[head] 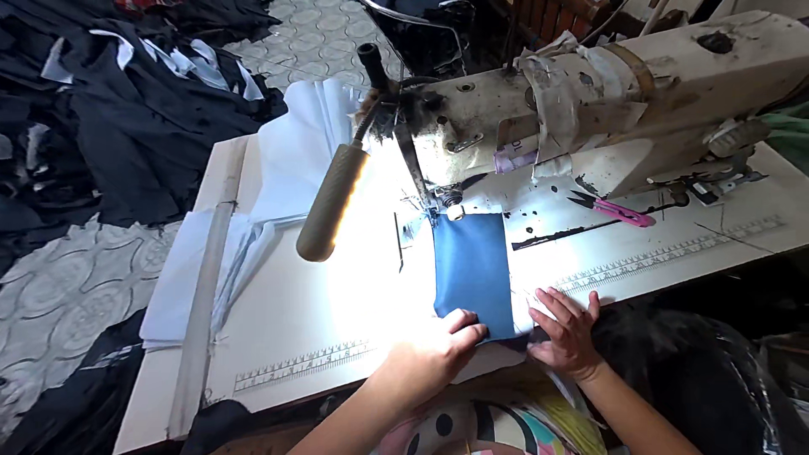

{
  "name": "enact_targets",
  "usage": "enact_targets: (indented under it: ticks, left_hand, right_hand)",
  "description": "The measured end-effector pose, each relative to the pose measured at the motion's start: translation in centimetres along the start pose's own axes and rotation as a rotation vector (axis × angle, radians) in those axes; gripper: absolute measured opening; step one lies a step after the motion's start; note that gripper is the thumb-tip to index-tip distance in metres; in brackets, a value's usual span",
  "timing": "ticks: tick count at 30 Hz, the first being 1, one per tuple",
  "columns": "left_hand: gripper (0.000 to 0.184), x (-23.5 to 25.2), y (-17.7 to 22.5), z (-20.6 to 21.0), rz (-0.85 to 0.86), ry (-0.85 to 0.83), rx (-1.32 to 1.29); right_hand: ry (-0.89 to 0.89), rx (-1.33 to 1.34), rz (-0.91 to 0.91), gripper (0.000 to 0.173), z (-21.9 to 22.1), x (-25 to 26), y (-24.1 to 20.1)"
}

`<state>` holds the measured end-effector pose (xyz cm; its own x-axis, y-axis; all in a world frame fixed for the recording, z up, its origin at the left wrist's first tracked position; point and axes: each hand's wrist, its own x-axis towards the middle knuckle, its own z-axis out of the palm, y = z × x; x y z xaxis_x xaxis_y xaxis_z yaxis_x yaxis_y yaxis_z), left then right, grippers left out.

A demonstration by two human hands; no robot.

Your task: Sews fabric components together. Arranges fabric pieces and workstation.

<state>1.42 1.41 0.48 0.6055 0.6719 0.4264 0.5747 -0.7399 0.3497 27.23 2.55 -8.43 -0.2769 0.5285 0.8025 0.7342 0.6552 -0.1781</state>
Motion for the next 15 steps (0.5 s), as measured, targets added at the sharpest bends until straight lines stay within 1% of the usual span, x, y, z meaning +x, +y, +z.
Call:
enact_targets:
  ticks: [3,10,15]
  left_hand:
    - [0.025,-0.5,0.3,0.4,-0.007,-0.006,0.087]
    - [0.029,0.3,1.0,1.4,-0.006,-0.019,0.088]
    - [0.03,0.7,1.1,1.9,-0.018,-0.025,0.106]
  right_hand:
    - [0.022,0.012,0.0,0.042,0.2,-0.1,0.0]
    - [0.016,0.026,-0.01,0.03,0.1,0.1,0.1]
    - [0.014,0.041,-0.065,0.02,0.1,0.1,0.3]
